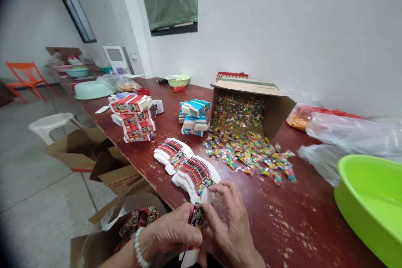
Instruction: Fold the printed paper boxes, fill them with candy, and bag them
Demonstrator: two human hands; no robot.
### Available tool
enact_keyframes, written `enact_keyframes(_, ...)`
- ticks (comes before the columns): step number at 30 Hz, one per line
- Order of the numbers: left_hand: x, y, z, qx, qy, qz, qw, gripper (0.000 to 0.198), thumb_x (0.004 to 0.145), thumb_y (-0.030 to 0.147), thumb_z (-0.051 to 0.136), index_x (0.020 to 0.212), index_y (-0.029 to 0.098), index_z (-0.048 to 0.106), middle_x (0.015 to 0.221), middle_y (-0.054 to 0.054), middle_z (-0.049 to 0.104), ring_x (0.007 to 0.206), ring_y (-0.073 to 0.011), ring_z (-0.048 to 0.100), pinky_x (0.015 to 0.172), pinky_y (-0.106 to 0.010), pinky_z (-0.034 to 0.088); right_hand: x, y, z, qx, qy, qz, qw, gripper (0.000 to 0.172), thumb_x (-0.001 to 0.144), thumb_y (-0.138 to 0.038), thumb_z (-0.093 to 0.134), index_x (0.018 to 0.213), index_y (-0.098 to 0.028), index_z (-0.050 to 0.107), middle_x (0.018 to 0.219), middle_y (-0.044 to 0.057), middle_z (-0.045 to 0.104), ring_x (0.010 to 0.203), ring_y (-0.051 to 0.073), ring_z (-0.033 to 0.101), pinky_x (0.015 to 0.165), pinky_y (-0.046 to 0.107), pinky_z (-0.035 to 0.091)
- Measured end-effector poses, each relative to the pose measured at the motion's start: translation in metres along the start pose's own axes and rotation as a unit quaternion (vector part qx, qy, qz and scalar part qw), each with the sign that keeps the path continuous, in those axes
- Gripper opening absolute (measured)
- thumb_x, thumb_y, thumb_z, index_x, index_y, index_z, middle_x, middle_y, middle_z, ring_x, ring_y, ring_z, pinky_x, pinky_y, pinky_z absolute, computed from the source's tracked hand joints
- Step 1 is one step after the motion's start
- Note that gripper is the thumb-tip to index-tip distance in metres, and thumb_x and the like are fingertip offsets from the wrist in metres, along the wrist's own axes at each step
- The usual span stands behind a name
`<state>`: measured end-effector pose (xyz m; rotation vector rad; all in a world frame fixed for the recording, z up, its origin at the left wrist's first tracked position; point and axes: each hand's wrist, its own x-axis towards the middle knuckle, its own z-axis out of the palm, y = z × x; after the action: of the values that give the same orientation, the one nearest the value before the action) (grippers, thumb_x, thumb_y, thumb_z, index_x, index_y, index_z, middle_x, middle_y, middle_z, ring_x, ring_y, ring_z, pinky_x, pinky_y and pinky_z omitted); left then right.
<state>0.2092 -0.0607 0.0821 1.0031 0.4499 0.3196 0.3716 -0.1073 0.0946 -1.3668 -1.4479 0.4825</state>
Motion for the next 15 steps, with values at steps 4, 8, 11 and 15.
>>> enact_keyframes(4,-0.007,0.012,0.000,-0.015,0.000,0.022,1.000,0.035,0.053,0.022,0.077,0.084,0.011,0.071,0.073,-0.003,0.066,0.063,-0.0135,0.058,0.062,-0.024,0.045,-0.005,-0.011,0.002,-0.091,0.005,-0.080,0.993,0.027,0.084,-0.031,0.065,0.110,-0.026,0.059,0.107,0.009,0.060,0.089,0.025,0.059,0.076,0.035,0.048)
enact_keyframes(8,-0.009,0.020,0.000,-0.028,0.009,0.053,0.998,0.034,0.051,0.023,0.077,0.082,0.011,0.069,0.072,0.000,0.061,0.063,-0.0103,0.053,0.064,-0.022,0.044,-0.004,-0.020,0.006,-0.069,-0.069,-0.089,0.991,0.022,0.086,-0.029,0.061,0.108,-0.026,0.058,0.099,0.006,0.062,0.073,0.020,0.058,0.065,0.029,0.048)
enact_keyframes(11,-0.009,0.014,-0.005,-0.007,0.027,0.028,0.999,0.030,0.049,0.025,0.080,0.073,0.011,0.067,0.064,0.002,0.057,0.055,-0.0079,0.047,0.055,-0.020,0.039,0.001,-0.023,0.006,-0.049,-0.141,-0.044,0.988,0.010,0.084,-0.026,0.059,0.093,-0.024,0.060,0.084,0.003,0.061,0.065,0.017,0.054,0.059,0.027,0.044)
enact_keyframes(15,-0.011,0.009,-0.013,0.012,0.022,-0.017,1.000,0.041,0.042,0.035,0.088,0.069,0.013,0.067,0.061,0.002,0.058,0.051,-0.0083,0.048,0.049,-0.020,0.037,0.008,-0.023,-0.001,-0.053,-0.200,0.020,0.978,0.011,0.081,-0.028,0.064,0.073,-0.022,0.058,0.067,0.000,0.057,0.058,0.016,0.050,0.054,0.025,0.039)
